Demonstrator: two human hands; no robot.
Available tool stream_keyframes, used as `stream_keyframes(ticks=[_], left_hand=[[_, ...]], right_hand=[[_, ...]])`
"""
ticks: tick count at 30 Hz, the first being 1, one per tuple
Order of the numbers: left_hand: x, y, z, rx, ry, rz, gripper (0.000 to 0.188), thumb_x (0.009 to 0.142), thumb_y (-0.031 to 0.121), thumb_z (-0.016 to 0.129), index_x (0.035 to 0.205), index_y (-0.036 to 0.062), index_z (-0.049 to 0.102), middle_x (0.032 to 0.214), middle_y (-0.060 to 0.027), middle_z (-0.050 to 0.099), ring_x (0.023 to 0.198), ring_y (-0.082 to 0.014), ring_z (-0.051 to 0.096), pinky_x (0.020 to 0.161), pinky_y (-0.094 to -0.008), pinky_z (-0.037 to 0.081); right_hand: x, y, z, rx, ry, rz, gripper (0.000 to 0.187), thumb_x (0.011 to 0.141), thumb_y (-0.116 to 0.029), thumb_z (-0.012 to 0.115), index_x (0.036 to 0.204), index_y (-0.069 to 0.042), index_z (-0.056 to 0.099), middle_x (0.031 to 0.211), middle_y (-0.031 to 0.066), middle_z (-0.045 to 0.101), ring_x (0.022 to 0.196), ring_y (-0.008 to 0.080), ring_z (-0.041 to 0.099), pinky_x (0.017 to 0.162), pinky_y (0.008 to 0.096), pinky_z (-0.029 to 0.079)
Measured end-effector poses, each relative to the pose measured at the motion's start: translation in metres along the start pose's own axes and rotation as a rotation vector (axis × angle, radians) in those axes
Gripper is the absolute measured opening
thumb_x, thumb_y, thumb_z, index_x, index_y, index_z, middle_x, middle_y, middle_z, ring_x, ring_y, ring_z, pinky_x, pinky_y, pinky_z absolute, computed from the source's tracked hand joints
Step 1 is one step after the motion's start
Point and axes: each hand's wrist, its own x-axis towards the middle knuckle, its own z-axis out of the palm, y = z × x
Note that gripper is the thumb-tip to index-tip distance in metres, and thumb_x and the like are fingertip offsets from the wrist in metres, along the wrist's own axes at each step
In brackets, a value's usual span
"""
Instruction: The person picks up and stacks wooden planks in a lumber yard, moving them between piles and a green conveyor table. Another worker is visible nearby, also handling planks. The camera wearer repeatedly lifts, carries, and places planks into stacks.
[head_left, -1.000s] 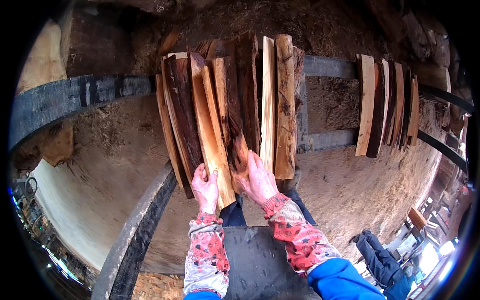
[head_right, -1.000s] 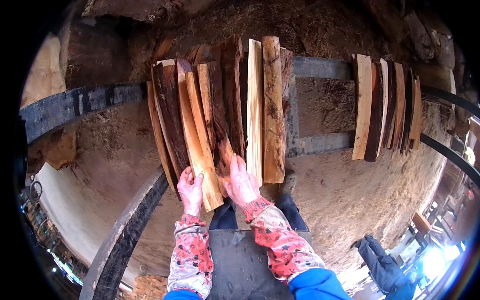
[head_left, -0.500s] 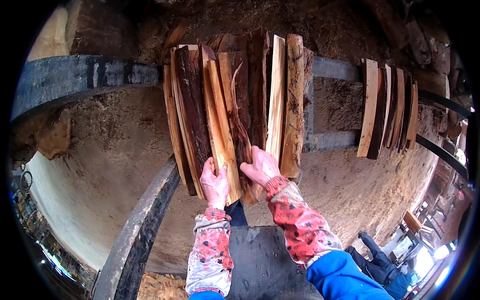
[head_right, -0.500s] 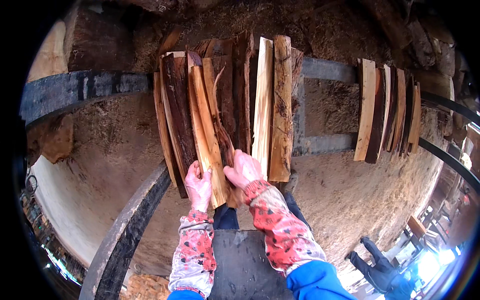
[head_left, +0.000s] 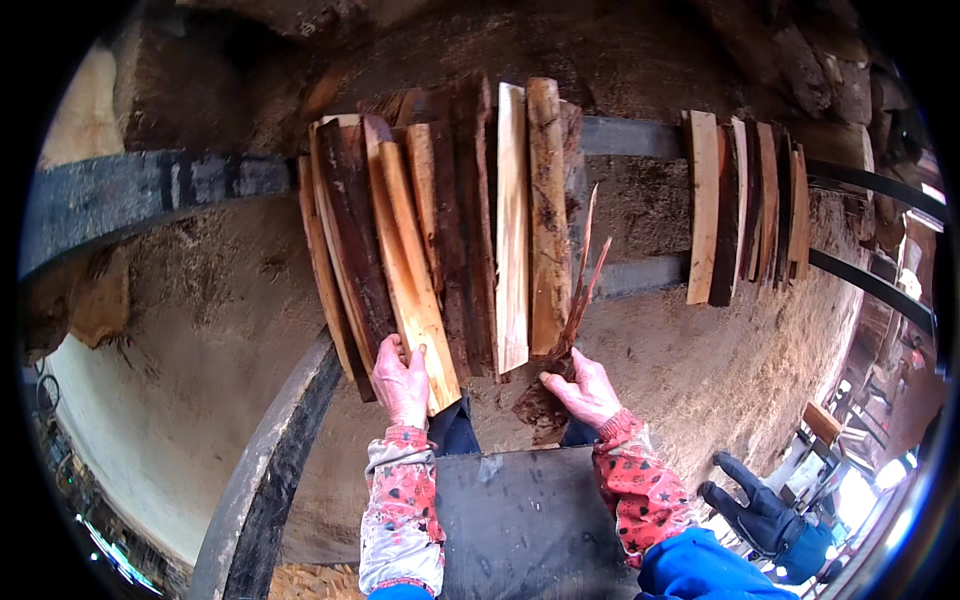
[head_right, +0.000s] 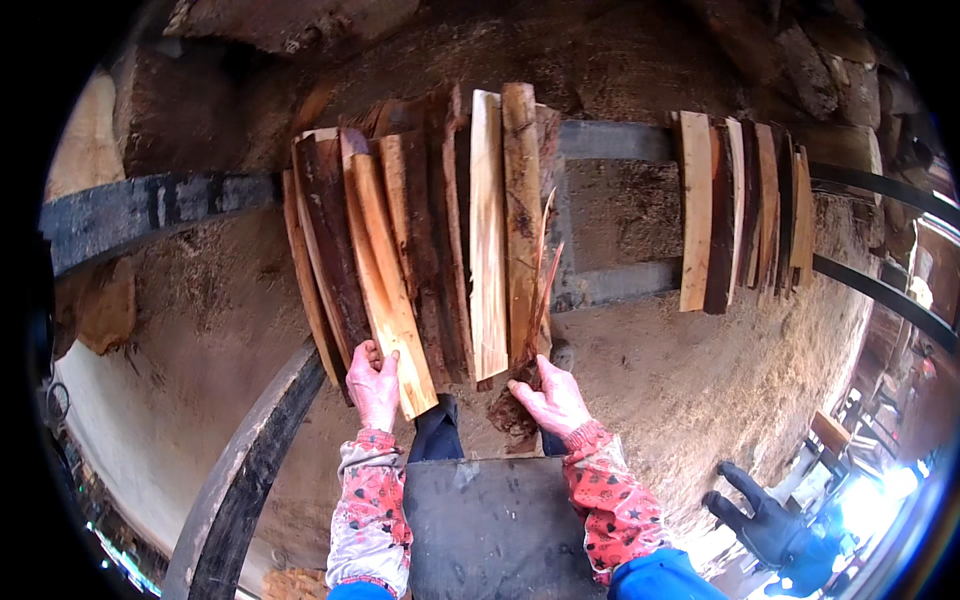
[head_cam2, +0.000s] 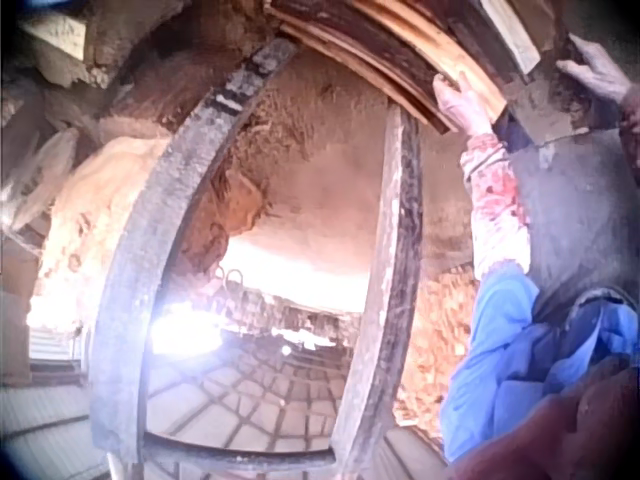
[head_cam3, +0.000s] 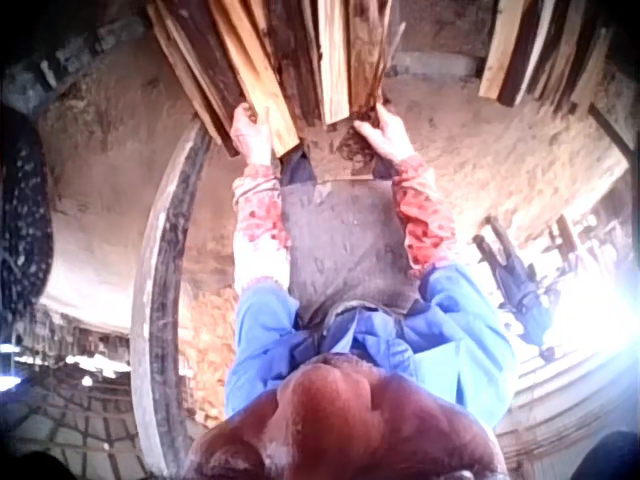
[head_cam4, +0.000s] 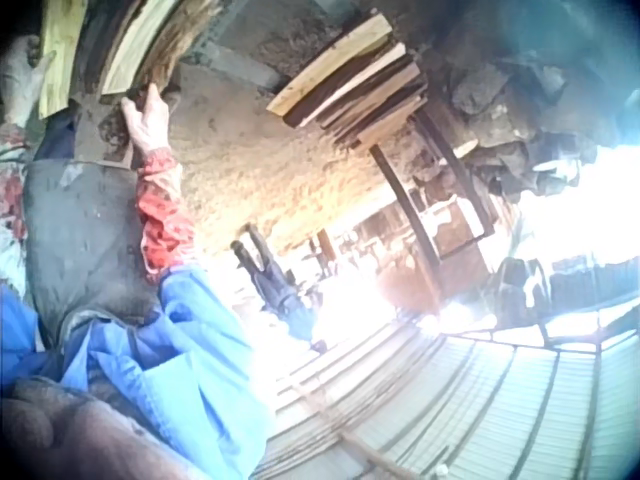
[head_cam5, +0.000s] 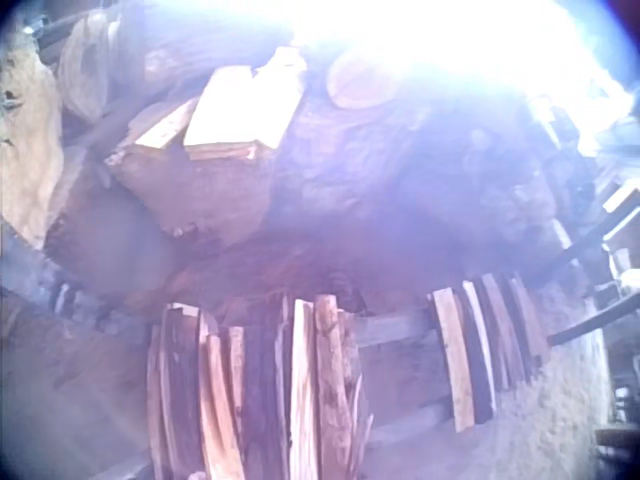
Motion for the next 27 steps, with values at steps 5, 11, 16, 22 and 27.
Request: stream_keyframes(ticks=[5, 11, 16, 22, 27], left_hand=[[-0.020, 0.016, -0.015, 0.108, 0.085, 0.094, 0.045, 0.077, 0.011, 0.074, 0.116, -0.0045, 0.055, 0.111, -0.0186, 0.058, 0.104, -0.0334, 0.057, 0.092, -0.0426, 0.045], [-0.089, 0.018, -0.020, 0.057, -0.044, 0.002, 0.041, 0.079, 0.012, 0.072, 0.114, -0.0032, 0.056, 0.110, -0.0157, 0.056, 0.099, -0.0288, 0.056, 0.086, -0.0398, 0.047], [-0.136, -0.006, -0.012, 0.065, -0.103, 0.010, 0.035, 0.079, 0.013, 0.072, 0.108, -0.0025, 0.058, 0.101, -0.0153, 0.058, 0.091, -0.0286, 0.056, 0.076, -0.0364, 0.050], [-0.155, -0.018, -0.009, 0.003, -0.142, -0.106, 0.034, 0.079, 0.011, 0.073, 0.106, -0.0033, 0.058, 0.100, -0.0149, 0.058, 0.089, -0.0276, 0.058, 0.075, -0.0359, 0.050], [-0.158, -0.028, -0.007, -0.022, -0.122, -0.143, 0.033, 0.078, 0.011, 0.073, 0.105, -0.0023, 0.058, 0.100, -0.0138, 0.058, 0.087, -0.0258, 0.058, 0.074, -0.0350, 0.050]], right_hand=[[-0.002, 0.025, -0.003, -0.136, -0.009, -0.034, 0.042, 0.085, -0.034, 0.068, 0.101, 0.002, 0.053, 0.092, 0.0281, 0.062, 0.092, 0.0479, 0.060, 0.076, 0.0493, 0.049], [0.020, 0.017, -0.018, -0.043, 0.006, -0.102, 0.038, 0.084, -0.029, 0.070, 0.103, 0.001, 0.056, 0.094, 0.0243, 0.065, 0.091, 0.0428, 0.064, 0.077, 0.0462, 0.051], [0.065, -0.043, -0.060, 0.051, 0.189, -0.449, 0.025, 0.081, -0.008, 0.073, 0.103, -0.005, 0.061, 0.097, 0.0148, 0.067, 0.089, 0.0303, 0.068, 0.075, 0.0368, 0.055], [0.158, -0.090, -0.070, -0.208, 0.423, -0.822, 0.049, 0.079, 0.001, 0.068, 0.125, -0.009, 0.056, 0.125, 0.0161, 0.054, 0.111, 0.0304, 0.058, 0.094, 0.0334, 0.049], [0.229, -0.032, -0.041, -0.883, 0.115, -0.747, 0.058, 0.073, 0.003, 0.058, 0.130, -0.008, 0.054, 0.149, 0.0206, 0.031, 0.135, 0.0415, 0.037, 0.109, 0.0463, 0.038]])
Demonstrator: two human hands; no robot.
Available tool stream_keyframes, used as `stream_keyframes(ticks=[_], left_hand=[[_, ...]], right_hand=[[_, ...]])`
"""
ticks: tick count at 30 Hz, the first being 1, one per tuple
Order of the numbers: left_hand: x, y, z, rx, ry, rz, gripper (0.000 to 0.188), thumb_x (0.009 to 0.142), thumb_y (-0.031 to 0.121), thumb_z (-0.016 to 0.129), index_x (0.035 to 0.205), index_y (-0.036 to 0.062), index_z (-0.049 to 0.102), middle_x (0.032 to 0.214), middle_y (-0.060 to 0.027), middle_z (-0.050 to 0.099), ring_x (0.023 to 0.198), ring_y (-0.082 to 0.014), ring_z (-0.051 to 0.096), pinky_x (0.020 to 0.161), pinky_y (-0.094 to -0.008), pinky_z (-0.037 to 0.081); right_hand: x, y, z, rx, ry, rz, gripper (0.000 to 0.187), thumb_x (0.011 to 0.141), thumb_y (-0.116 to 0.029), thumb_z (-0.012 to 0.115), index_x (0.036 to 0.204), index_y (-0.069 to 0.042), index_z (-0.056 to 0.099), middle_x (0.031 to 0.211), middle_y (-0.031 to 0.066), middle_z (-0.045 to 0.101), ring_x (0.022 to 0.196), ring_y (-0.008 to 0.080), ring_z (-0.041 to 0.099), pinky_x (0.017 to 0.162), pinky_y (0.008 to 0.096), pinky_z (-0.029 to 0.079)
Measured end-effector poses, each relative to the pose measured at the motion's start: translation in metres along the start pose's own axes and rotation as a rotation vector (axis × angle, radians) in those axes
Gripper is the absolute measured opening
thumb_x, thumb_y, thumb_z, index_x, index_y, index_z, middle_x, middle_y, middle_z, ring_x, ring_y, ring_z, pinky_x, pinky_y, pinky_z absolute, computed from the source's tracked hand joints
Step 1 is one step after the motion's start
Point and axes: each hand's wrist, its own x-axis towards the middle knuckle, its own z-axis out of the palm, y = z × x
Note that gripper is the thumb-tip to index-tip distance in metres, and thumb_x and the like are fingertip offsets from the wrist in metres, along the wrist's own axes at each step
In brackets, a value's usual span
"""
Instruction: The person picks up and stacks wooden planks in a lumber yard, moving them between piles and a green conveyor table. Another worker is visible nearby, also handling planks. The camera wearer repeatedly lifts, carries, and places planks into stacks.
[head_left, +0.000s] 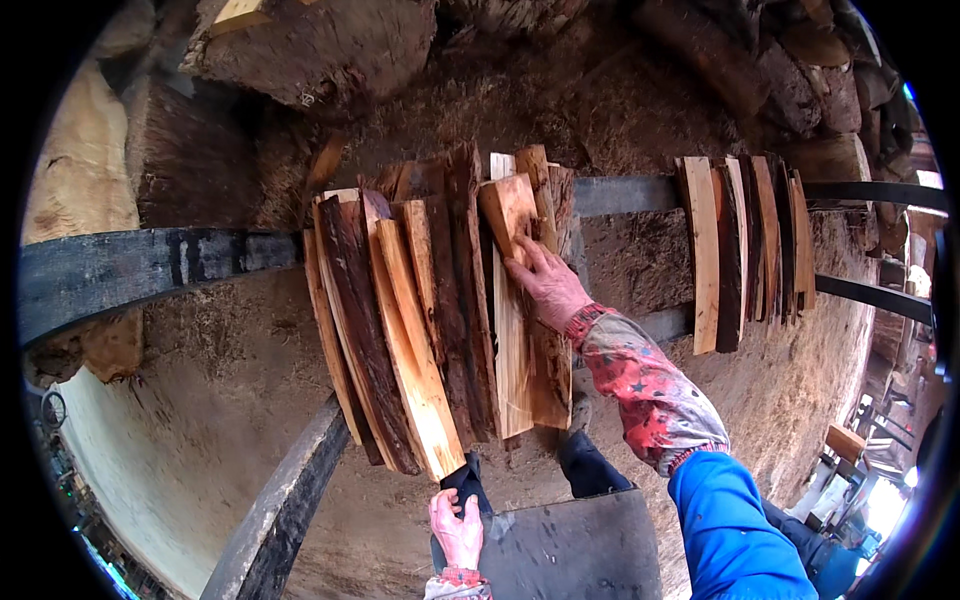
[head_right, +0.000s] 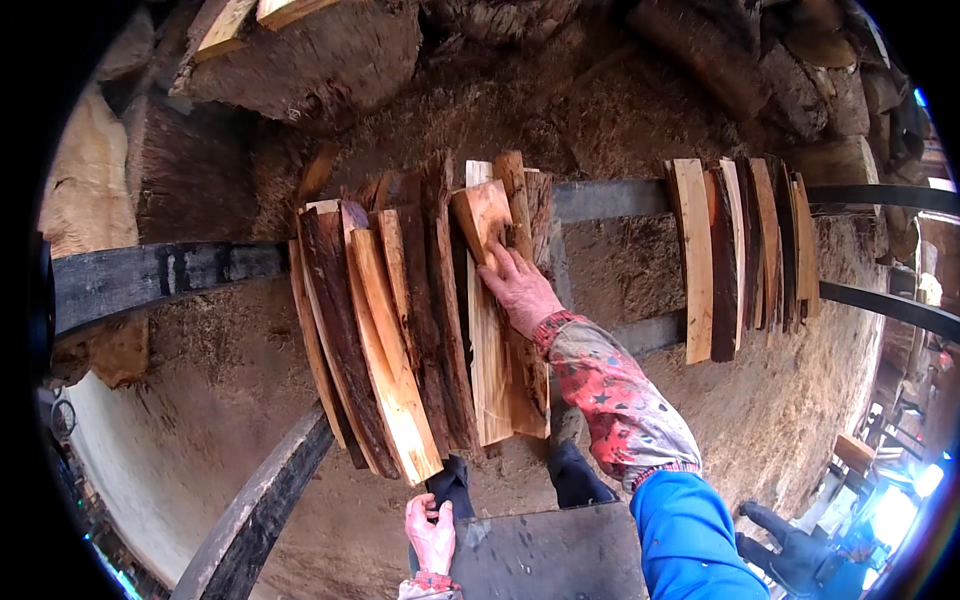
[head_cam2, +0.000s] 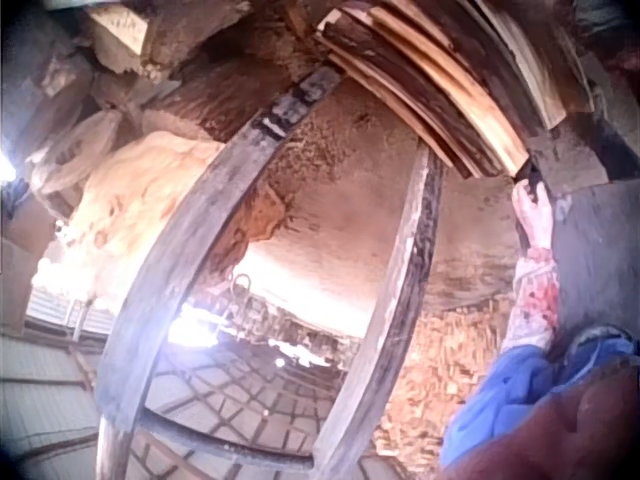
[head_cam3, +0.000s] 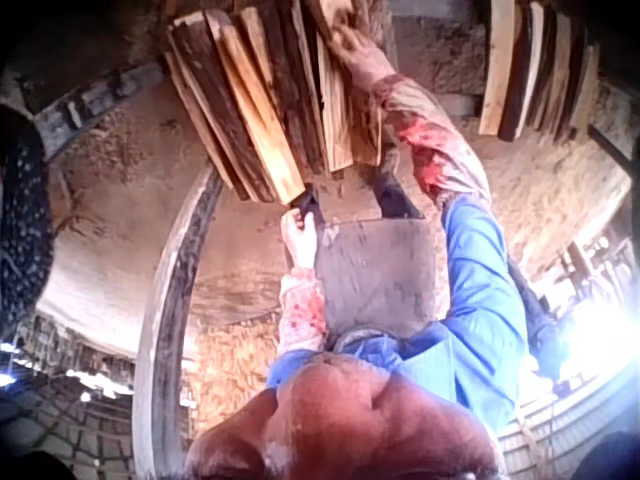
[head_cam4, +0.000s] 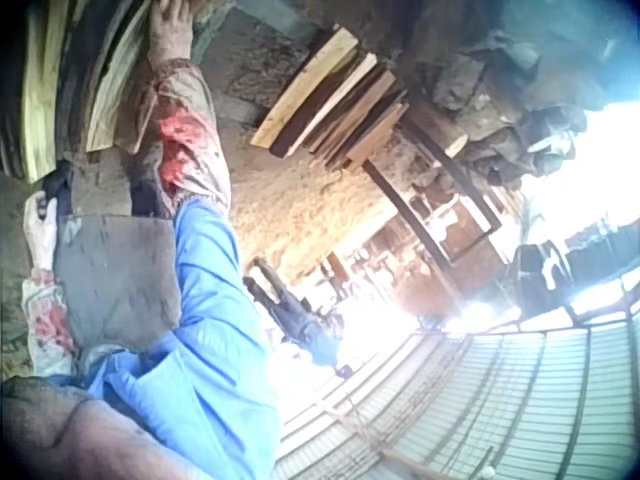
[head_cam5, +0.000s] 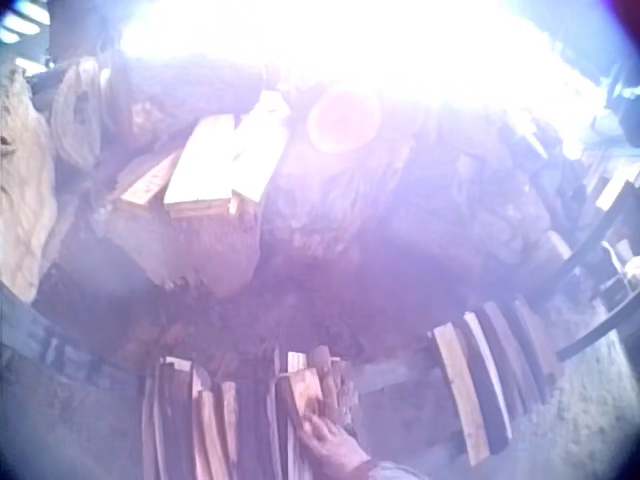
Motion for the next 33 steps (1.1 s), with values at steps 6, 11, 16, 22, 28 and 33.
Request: stream_keyframes(ticks=[6, 11, 16, 22, 28, 33], left_hand=[[-0.011, 0.002, 0.004, 0.017, -0.004, 0.040, 0.029, 0.079, 0.012, 0.074, 0.101, -0.0013, 0.061, 0.094, -0.0123, 0.060, 0.081, -0.0230, 0.059, 0.070, -0.0334, 0.051], [-0.037, 0.035, 0.002, 0.031, -0.054, 0.136, 0.027, 0.080, 0.012, 0.074, 0.100, -0.0007, 0.062, 0.090, -0.0102, 0.061, 0.072, -0.0182, 0.060, 0.068, -0.0313, 0.052], [-0.088, 0.060, -0.007, 0.102, -0.147, 0.219, 0.023, 0.079, 0.013, 0.074, 0.094, -0.0001, 0.063, 0.083, -0.0101, 0.064, 0.070, -0.0191, 0.063, 0.067, -0.0315, 0.053], [-0.155, 0.104, -0.025, 0.099, -0.261, 0.149, 0.029, 0.082, 0.026, 0.073, 0.094, 0.0017, 0.064, 0.087, -0.0133, 0.065, 0.079, -0.0262, 0.065, 0.072, -0.0366, 0.052], [-0.184, 0.149, -0.035, 0.128, -0.410, 0.283, 0.031, 0.082, 0.027, 0.073, 0.096, 0.0011, 0.065, 0.091, -0.0130, 0.067, 0.082, -0.0263, 0.066, 0.076, -0.0371, 0.053], [-0.175, 0.175, -0.056, 0.196, -0.573, 0.340, 0.032, 0.082, 0.031, 0.071, 0.092, 0.0018, 0.063, 0.088, -0.0166, 0.067, 0.085, -0.0301, 0.066, 0.079, -0.0384, 0.052]], right_hand=[[-0.014, -0.015, -0.010, 0.144, 0.079, 0.067, 0.051, 0.082, -0.004, 0.055, 0.133, -0.006, 0.051, 0.144, 0.0229, 0.040, 0.130, 0.0419, 0.043, 0.107, 0.0469, 0.039], [-0.102, -0.029, -0.034, 0.321, 0.035, 0.241, 0.046, 0.087, -0.015, 0.058, 0.131, -0.006, 0.051, 0.129, 0.0224, 0.054, 0.119, 0.0403, 0.052, 0.098, 0.0472, 0.046], [-0.231, -0.061, -0.055, 0.444, -0.201, 0.462, 0.045, 0.086, -0.027, 0.062, 0.126, -0.008, 0.057, 0.112, 0.0205, 0.063, 0.104, 0.0389, 0.060, 0.090, 0.0460, 0.050], [-0.357, -0.076, -0.092, 0.620, -0.449, 0.652, 0.049, 0.083, -0.034, 0.067, 0.121, -0.003, 0.064, 0.114, 0.0204, 0.067, 0.108, 0.0313, 0.065, 0.094, 0.0381, 0.051], [-0.451, -0.078, -0.147, 0.650, -0.205, 0.961, 0.044, 0.084, -0.027, 0.070, 0.119, -0.001, 0.065, 0.107, 0.0170, 0.071, 0.099, 0.0251, 0.069, 0.090, 0.0348, 0.054], [-0.545, -0.129, -0.144, 1.045, 0.137, 1.293, 0.038, 0.086, -0.017, 0.069, 0.118, 0.002, 0.063, 0.096, 0.0140, 0.071, 0.083, 0.0210, 0.070, 0.073, 0.0337, 0.057]])
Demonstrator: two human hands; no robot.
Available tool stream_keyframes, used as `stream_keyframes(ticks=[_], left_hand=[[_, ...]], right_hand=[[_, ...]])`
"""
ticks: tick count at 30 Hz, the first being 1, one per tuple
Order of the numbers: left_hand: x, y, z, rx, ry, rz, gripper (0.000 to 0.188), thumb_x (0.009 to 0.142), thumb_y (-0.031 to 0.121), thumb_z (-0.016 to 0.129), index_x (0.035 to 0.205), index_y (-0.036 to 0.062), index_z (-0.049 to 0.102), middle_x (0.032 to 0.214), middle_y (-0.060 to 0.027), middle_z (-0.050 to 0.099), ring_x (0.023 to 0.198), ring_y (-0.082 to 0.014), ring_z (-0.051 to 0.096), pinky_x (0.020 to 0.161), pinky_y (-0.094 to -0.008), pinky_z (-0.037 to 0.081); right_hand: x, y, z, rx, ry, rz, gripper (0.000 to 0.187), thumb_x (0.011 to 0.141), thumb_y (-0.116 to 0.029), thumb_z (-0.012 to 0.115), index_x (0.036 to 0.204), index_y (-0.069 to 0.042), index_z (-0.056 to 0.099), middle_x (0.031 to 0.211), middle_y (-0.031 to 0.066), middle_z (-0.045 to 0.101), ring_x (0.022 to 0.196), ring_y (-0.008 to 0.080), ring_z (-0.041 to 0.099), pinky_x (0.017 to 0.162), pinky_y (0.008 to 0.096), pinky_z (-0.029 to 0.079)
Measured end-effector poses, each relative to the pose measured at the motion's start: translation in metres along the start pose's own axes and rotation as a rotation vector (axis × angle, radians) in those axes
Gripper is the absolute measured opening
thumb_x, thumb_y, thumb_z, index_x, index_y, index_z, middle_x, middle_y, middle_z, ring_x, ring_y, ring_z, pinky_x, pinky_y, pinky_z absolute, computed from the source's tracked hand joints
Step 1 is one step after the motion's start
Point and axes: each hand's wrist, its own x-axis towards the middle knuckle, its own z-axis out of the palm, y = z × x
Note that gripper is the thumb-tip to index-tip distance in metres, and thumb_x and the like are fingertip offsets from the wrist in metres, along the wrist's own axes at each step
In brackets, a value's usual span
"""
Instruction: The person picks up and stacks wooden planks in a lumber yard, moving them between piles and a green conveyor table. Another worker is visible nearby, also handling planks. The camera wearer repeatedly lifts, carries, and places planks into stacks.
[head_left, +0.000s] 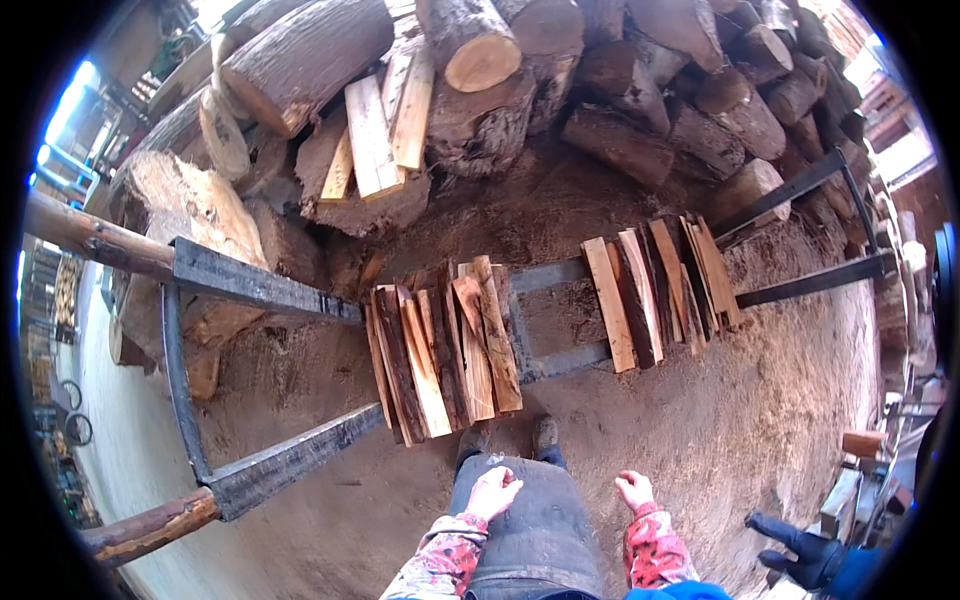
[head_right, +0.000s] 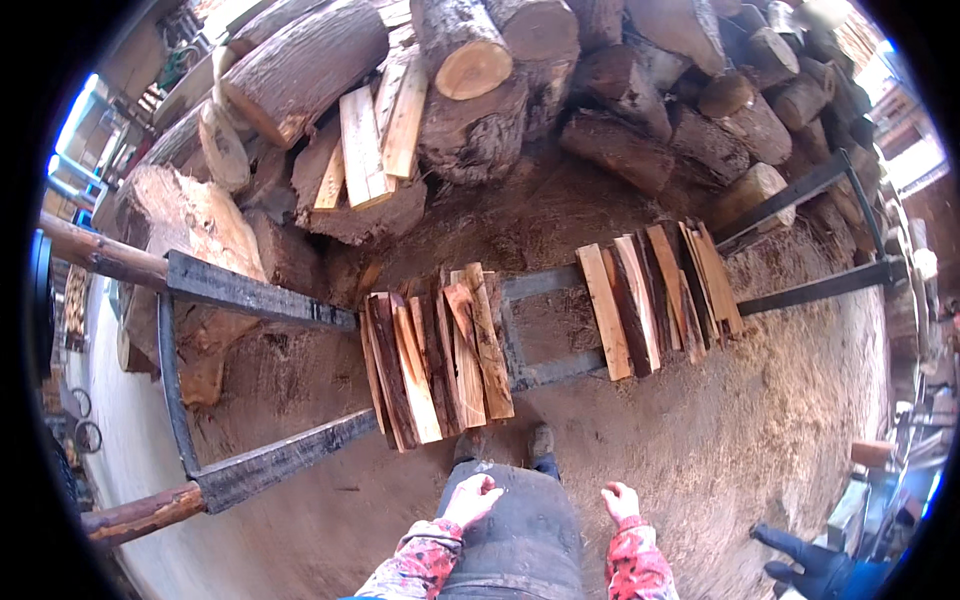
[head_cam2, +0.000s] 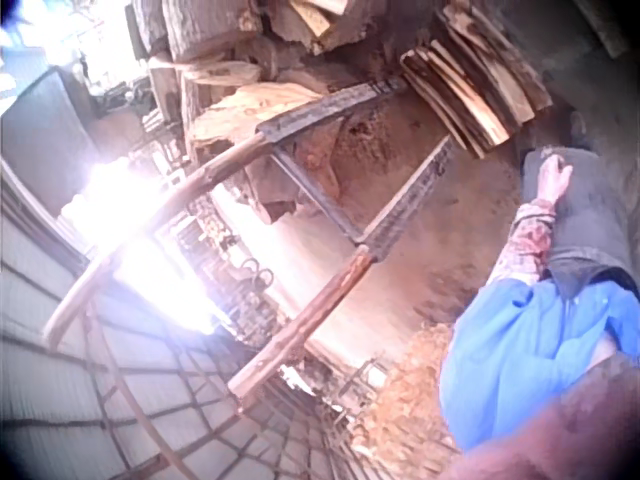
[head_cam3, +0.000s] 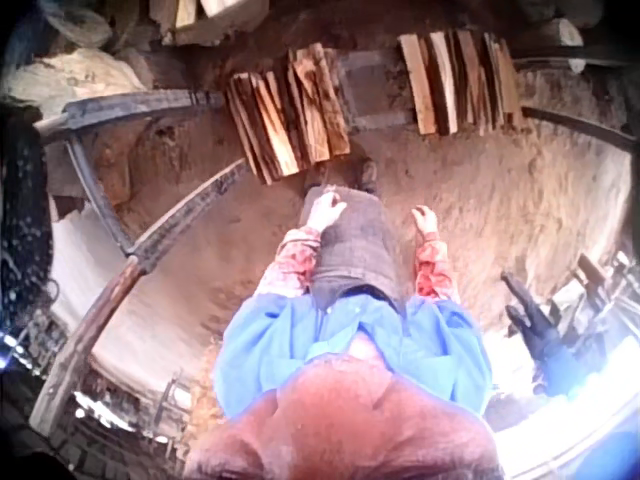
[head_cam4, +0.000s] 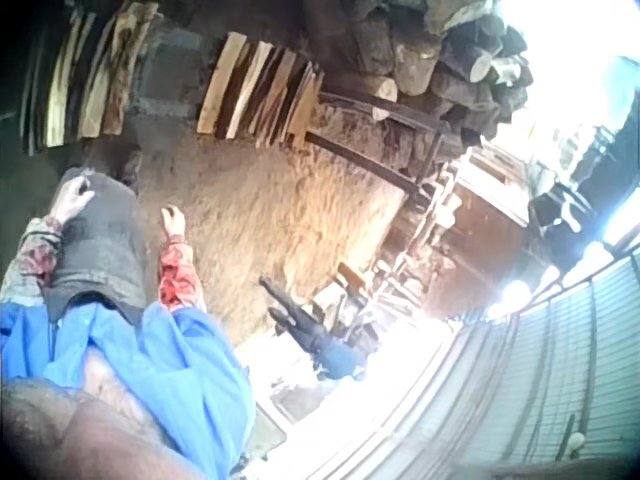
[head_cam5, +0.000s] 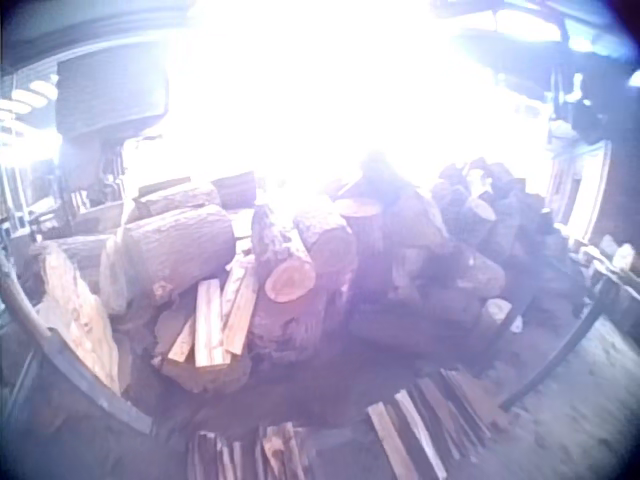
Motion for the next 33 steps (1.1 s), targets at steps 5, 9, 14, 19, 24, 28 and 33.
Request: stream_keyframes(ticks=[5, 9, 14, 19, 24, 28, 33], left_hand=[[0.000, -0.028, -0.034, 0.190, -0.080, 0.077, 0.035, 0.082, 0.036, 0.069, 0.093, 0.0033, 0.064, 0.091, -0.0188, 0.067, 0.089, -0.0344, 0.065, 0.080, -0.0415, 0.051], [-0.006, -0.051, -0.061, 0.408, -0.120, 0.049, 0.035, 0.079, 0.037, 0.071, 0.091, 0.0043, 0.066, 0.085, -0.0169, 0.068, 0.084, -0.0331, 0.066, 0.076, -0.0418, 0.052], [-0.009, -0.033, -0.060, 0.534, -0.164, 0.098, 0.036, 0.077, 0.036, 0.074, 0.091, 0.0040, 0.067, 0.083, -0.0149, 0.069, 0.081, -0.0299, 0.068, 0.075, -0.0399, 0.053], [0.000, 0.013, 0.009, 0.659, -0.222, 0.288, 0.033, 0.078, 0.035, 0.073, 0.089, 0.0041, 0.067, 0.083, -0.0156, 0.069, 0.079, -0.0314, 0.067, 0.074, -0.0399, 0.053], [-0.013, 0.058, 0.114, 0.719, -0.369, 0.469, 0.030, 0.077, 0.032, 0.073, 0.085, 0.0038, 0.067, 0.077, -0.0157, 0.068, 0.076, -0.0318, 0.067, 0.071, -0.0401, 0.054], [-0.040, 0.100, 0.187, 0.729, -0.470, 0.544, 0.027, 0.078, 0.025, 0.072, 0.089, 0.0005, 0.069, 0.077, -0.0139, 0.070, 0.073, -0.0227, 0.068, 0.069, -0.0350, 0.054], [0.001, 0.103, 0.221, 0.771, -0.507, 0.501, 0.022, 0.079, 0.019, 0.071, 0.077, -0.0019, 0.066, 0.061, -0.0067, 0.064, 0.058, -0.0140, 0.062, 0.056, -0.0299, 0.051]], right_hand=[[-0.104, 0.074, 0.028, 0.268, 0.014, 0.253, 0.035, 0.087, -0.011, 0.068, 0.118, 0.003, 0.059, 0.088, 0.0093, 0.068, 0.068, 0.0159, 0.066, 0.055, 0.0302, 0.053], [-0.179, 0.106, 0.054, 0.426, 0.097, 0.461, 0.033, 0.089, -0.010, 0.067, 0.118, 0.002, 0.058, 0.090, 0.0108, 0.069, 0.069, 0.0174, 0.068, 0.054, 0.0309, 0.055], [-0.234, 0.154, 0.076, 0.655, 0.212, 0.483, 0.033, 0.090, -0.012, 0.066, 0.119, 0.001, 0.057, 0.090, 0.0103, 0.068, 0.069, 0.0175, 0.067, 0.056, 0.0309, 0.056], [-0.257, 0.198, 0.085, 0.837, 0.281, 0.467, 0.032, 0.091, -0.013, 0.066, 0.118, 0.001, 0.057, 0.090, 0.0098, 0.068, 0.072, 0.0171, 0.067, 0.058, 0.0293, 0.056], [-0.270, 0.247, 0.085, 0.935, 0.335, 0.448, 0.031, 0.091, -0.016, 0.067, 0.117, 0.000, 0.061, 0.091, 0.0067, 0.068, 0.072, 0.0128, 0.065, 0.059, 0.0270, 0.054], [-0.280, 0.295, 0.096, 1.037, 0.394, 0.448, 0.034, 0.087, -0.022, 0.072, 0.111, 0.000, 0.064, 0.091, 0.0067, 0.069, 0.071, 0.0133, 0.064, 0.063, 0.0288, 0.052], [-0.282, 0.328, 0.080, 1.073, 0.493, 0.430, 0.035, 0.088, -0.027, 0.071, 0.114, -0.005, 0.063, 0.089, 0.0008, 0.067, 0.072, 0.0094, 0.062, 0.060, 0.0265, 0.050]])
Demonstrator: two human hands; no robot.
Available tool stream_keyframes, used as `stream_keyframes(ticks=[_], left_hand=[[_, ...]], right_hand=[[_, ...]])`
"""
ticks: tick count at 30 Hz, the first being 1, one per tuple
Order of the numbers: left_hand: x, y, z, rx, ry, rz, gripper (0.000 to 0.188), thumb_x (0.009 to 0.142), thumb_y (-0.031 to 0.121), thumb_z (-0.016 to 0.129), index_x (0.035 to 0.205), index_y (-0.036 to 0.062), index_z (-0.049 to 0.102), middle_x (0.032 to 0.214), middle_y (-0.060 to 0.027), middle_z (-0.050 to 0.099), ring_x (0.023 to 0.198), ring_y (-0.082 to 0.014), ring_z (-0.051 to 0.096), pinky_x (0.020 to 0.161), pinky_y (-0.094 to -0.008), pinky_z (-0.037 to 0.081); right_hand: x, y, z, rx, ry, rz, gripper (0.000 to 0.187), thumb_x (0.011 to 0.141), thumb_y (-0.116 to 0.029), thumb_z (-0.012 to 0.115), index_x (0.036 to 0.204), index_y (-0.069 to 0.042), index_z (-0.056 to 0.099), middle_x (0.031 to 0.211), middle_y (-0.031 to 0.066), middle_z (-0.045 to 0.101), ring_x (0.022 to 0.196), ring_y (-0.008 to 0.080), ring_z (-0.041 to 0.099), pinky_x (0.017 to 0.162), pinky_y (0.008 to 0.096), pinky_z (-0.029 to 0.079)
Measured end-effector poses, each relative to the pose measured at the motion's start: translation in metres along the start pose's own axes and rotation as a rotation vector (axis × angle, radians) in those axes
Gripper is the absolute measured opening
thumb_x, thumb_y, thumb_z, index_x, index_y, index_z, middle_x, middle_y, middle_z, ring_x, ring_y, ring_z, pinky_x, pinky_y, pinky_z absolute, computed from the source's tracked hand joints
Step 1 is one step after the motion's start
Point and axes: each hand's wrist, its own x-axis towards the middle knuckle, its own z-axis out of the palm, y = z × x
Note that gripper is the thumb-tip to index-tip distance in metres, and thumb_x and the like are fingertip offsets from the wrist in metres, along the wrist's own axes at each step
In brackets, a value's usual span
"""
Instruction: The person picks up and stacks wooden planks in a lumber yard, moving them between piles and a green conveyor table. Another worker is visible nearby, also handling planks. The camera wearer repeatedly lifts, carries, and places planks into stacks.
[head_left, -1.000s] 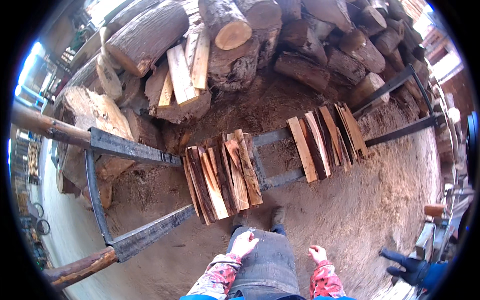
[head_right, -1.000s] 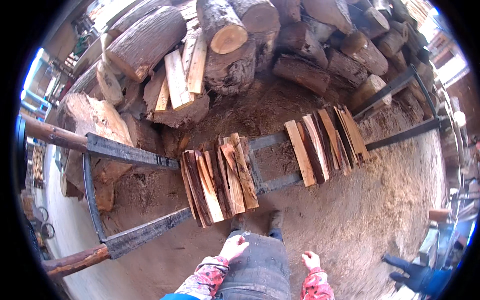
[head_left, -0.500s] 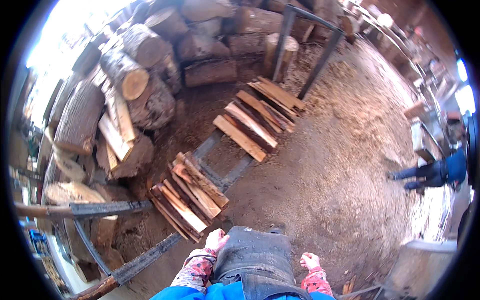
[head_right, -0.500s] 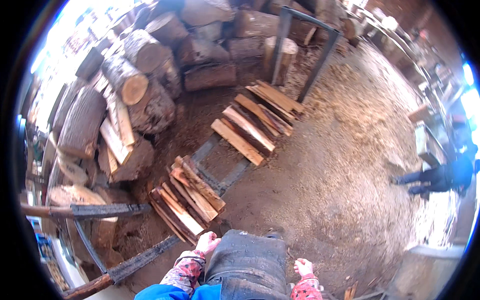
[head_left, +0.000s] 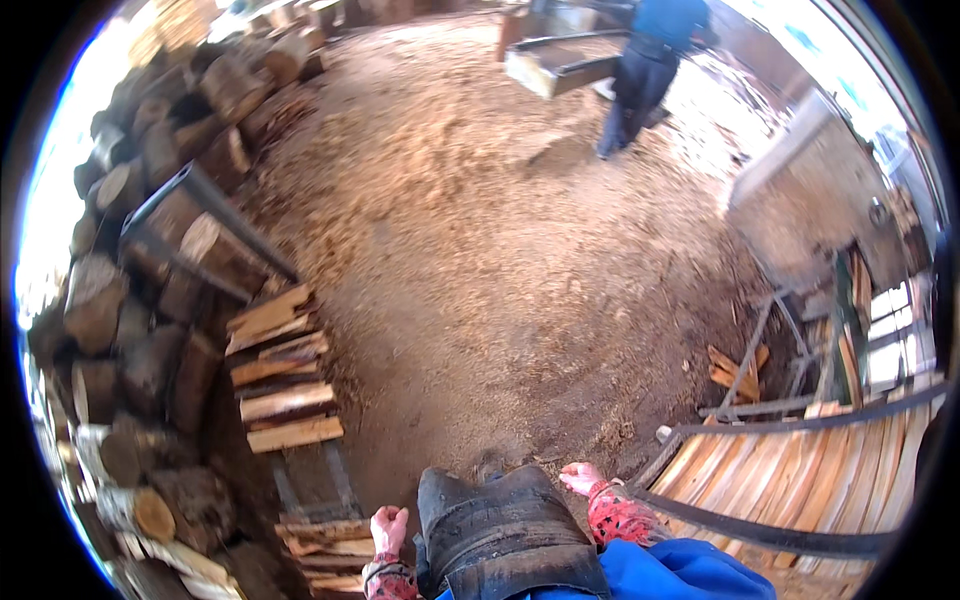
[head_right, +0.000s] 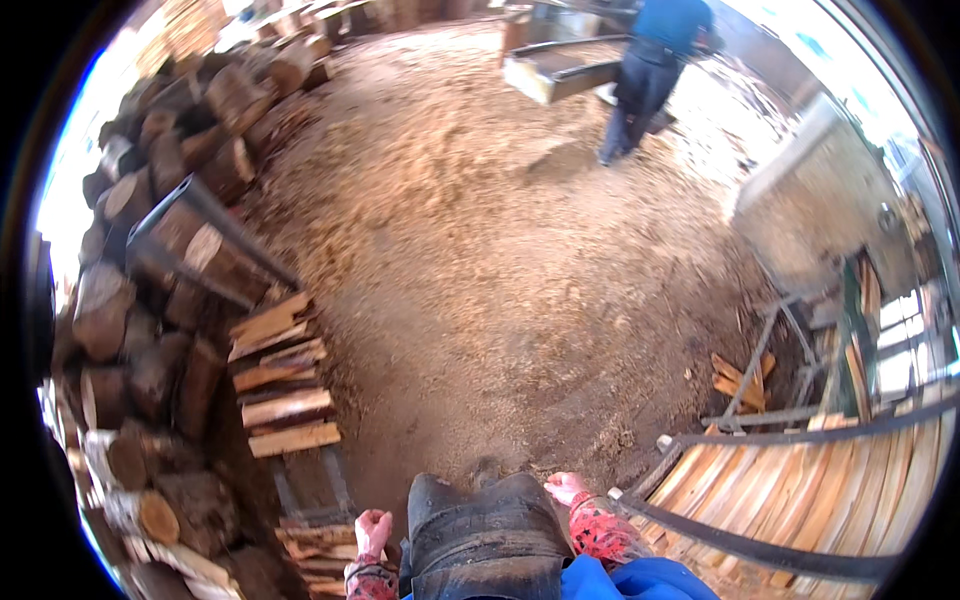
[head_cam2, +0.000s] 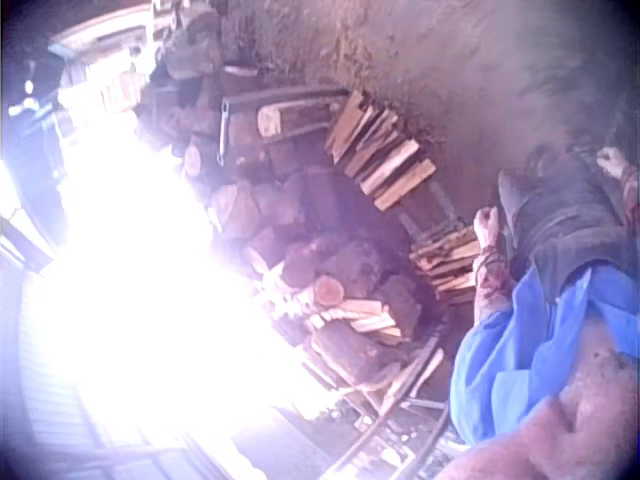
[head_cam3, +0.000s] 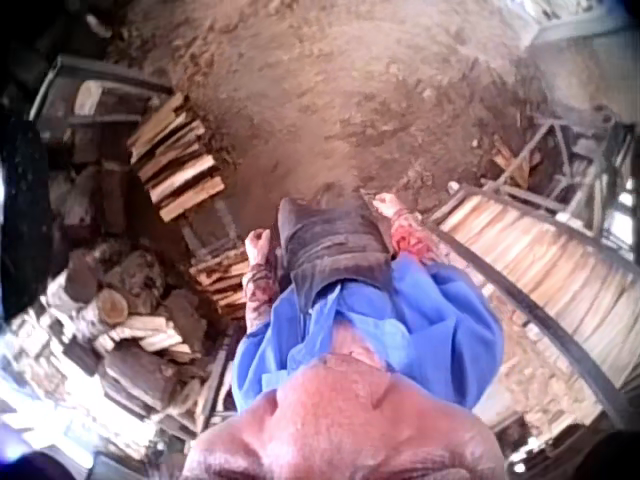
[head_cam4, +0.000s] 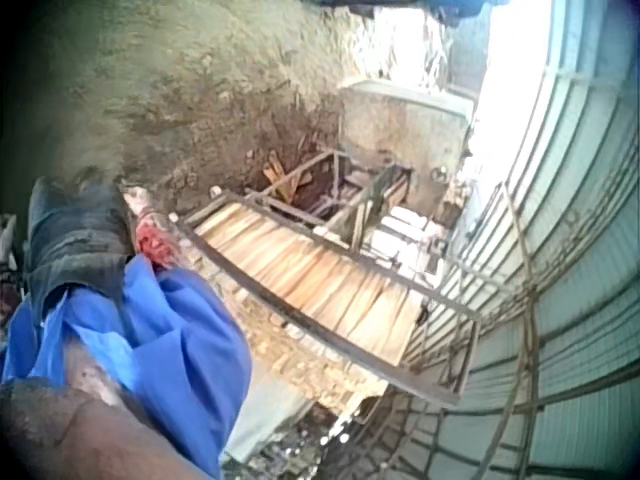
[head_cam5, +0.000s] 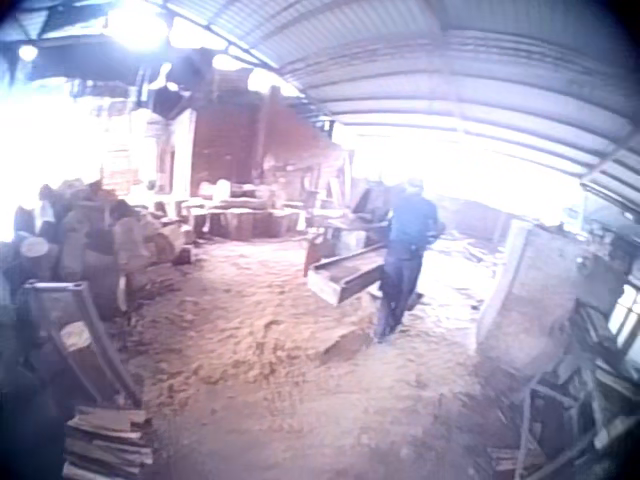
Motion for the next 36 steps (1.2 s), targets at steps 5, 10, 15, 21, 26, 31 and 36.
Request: stream_keyframes(ticks=[5, 10, 15, 21, 26, 31, 36], left_hand=[[0.029, 0.044, -0.007, -0.048, -0.236, -0.163, 0.022, 0.082, 0.018, 0.069, 0.069, 0.0004, 0.063, 0.054, -0.0054, 0.060, 0.047, -0.0121, 0.057, 0.045, -0.0272, 0.046], [0.060, 0.073, 0.008, 0.102, -0.357, -0.106, 0.023, 0.083, 0.025, 0.066, 0.073, 0.0046, 0.064, 0.063, -0.0059, 0.060, 0.051, -0.0197, 0.054, 0.047, -0.0352, 0.045], [0.150, 0.189, 0.067, 0.249, -0.545, -0.063, 0.022, 0.081, 0.024, 0.067, 0.070, 0.0057, 0.061, 0.061, -0.0038, 0.058, 0.053, -0.0198, 0.055, 0.047, -0.0376, 0.045], [0.279, 0.338, 0.145, 0.398, -0.616, -0.041, 0.013, 0.081, 0.016, 0.062, 0.077, 0.0038, 0.063, 0.064, -0.0074, 0.059, 0.051, -0.0177, 0.055, 0.038, -0.0326, 0.043], [0.348, 0.474, 0.249, 0.468, -0.587, 0.229, 0.017, 0.080, 0.017, 0.065, 0.079, 0.0002, 0.065, 0.067, -0.0064, 0.064, 0.057, -0.0170, 0.059, 0.050, -0.0309, 0.050], [0.296, 0.554, 0.347, 0.482, -0.733, 0.398, 0.026, 0.083, 0.025, 0.070, 0.083, -0.0014, 0.069, 0.070, -0.0079, 0.067, 0.059, -0.0165, 0.061, 0.055, -0.0309, 0.052], [0.254, 0.553, 0.416, 0.522, -0.912, 0.244, 0.029, 0.087, 0.025, 0.071, 0.087, -0.0036, 0.068, 0.070, -0.0104, 0.068, 0.058, -0.0185, 0.063, 0.053, -0.0337, 0.053]], right_hand=[[0.020, 0.000, -0.013, 0.095, 0.073, -0.004, 0.034, 0.088, -0.028, 0.070, 0.112, -0.005, 0.064, 0.085, 0.0016, 0.068, 0.073, 0.0110, 0.062, 0.062, 0.0282, 0.050], [0.009, -0.065, -0.057, -0.064, 0.181, 0.121, 0.041, 0.081, -0.041, 0.070, 0.105, -0.008, 0.071, 0.099, 0.0143, 0.072, 0.098, 0.0277, 0.068, 0.087, 0.0391, 0.052], [0.033, -0.058, -0.082, 0.111, 0.374, 0.135, 0.042, 0.081, -0.041, 0.069, 0.107, -0.009, 0.071, 0.101, 0.0140, 0.072, 0.099, 0.0283, 0.067, 0.087, 0.0393, 0.052], [0.046, -0.062, -0.109, 0.600, 0.638, 0.188, 0.040, 0.082, -0.036, 0.069, 0.107, -0.005, 0.070, 0.097, 0.0123, 0.073, 0.093, 0.0234, 0.069, 0.084, 0.0353, 0.053], [0.042, -0.026, -0.145, 0.896, 0.590, 0.327, 0.036, 0.089, -0.026, 0.066, 0.115, -0.001, 0.065, 0.084, 0.0056, 0.068, 0.067, 0.0123, 0.062, 0.059, 0.0278, 0.052], [0.071, 0.026, -0.185, 1.043, 0.613, 0.401, 0.031, 0.089, -0.024, 0.066, 0.109, -0.001, 0.065, 0.076, 0.0043, 0.065, 0.058, 0.0112, 0.058, 0.051, 0.0265, 0.048], [0.082, 0.083, -0.261, 0.970, 0.690, 0.372, 0.025, 0.088, -0.023, 0.066, 0.103, -0.003, 0.068, 0.079, 0.0035, 0.068, 0.064, 0.0118, 0.062, 0.058, 0.0271, 0.052]])
